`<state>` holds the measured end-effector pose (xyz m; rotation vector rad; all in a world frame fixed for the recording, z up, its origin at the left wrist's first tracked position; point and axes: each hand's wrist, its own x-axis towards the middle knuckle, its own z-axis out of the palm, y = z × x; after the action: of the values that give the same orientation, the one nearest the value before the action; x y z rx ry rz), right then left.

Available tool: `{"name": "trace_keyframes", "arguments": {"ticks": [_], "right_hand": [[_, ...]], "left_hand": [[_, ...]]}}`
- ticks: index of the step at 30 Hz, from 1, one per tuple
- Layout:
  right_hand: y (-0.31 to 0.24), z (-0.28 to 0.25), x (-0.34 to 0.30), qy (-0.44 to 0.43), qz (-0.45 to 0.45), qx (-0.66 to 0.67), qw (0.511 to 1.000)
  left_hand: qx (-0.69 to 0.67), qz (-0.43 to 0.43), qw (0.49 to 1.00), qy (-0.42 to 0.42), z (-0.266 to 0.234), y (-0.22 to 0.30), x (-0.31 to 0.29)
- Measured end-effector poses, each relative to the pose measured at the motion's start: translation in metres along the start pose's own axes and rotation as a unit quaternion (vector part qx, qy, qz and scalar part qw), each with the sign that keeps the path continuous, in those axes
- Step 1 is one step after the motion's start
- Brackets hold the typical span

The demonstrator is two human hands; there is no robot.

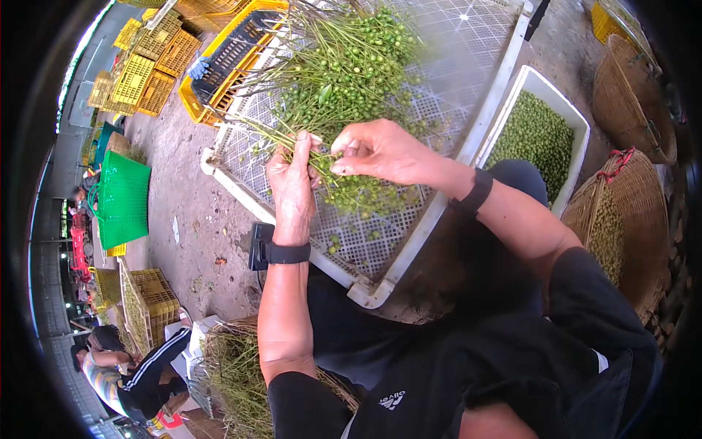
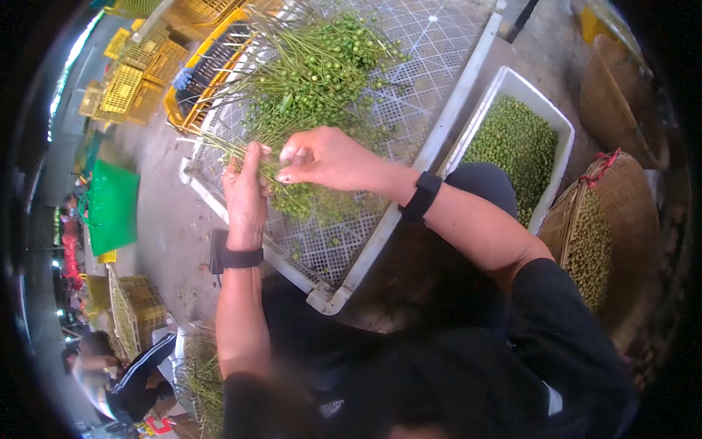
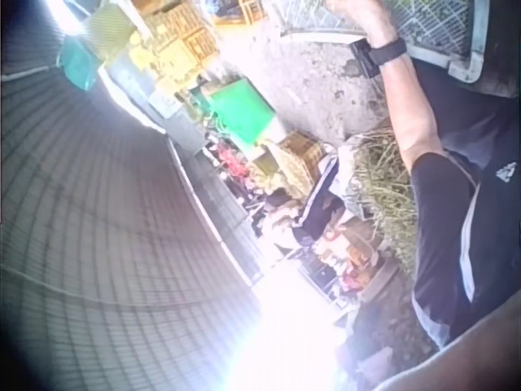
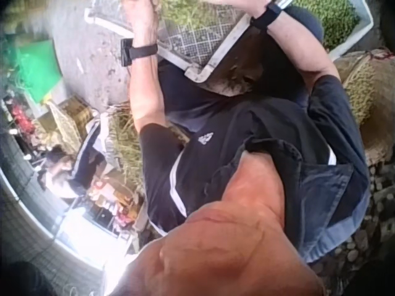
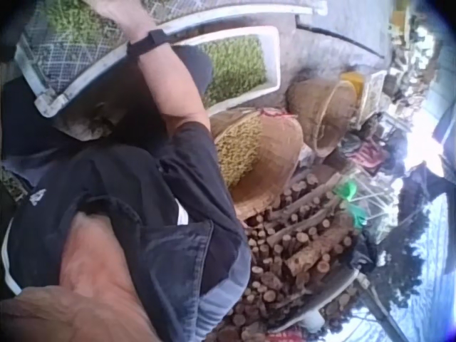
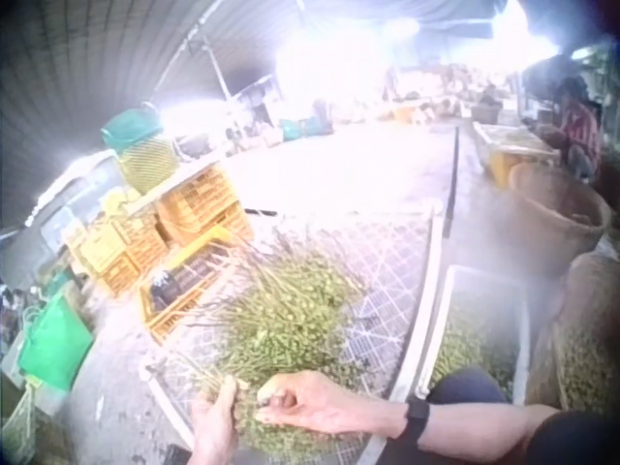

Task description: Strip small green berries from branches into a collection crate.

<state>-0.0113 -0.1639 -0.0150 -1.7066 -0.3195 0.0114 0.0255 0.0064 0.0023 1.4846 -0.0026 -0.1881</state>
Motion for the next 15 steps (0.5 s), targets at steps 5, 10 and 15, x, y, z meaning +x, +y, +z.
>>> {"name": "trace_keyframes", "arguments": {"ticks": [5,10,15], "right_hand": [[0.008,0.0,0.0,0.001,0.033,0.029,0.999],[0.005,-0.007,-0.002,-0.046,0.019,0.028,0.998],[-0.002,-0.013,-0.003,-0.084,0.059,0.087,0.991]], "left_hand": [[0.039,0.004,0.999,0.009,0.009,0.001,0.0],[0.06,0.051,0.997,0.003,0.008,-0.005,0.003],[0.09,0.104,0.99,-0.019,0.004,-0.012,0.008]]}}
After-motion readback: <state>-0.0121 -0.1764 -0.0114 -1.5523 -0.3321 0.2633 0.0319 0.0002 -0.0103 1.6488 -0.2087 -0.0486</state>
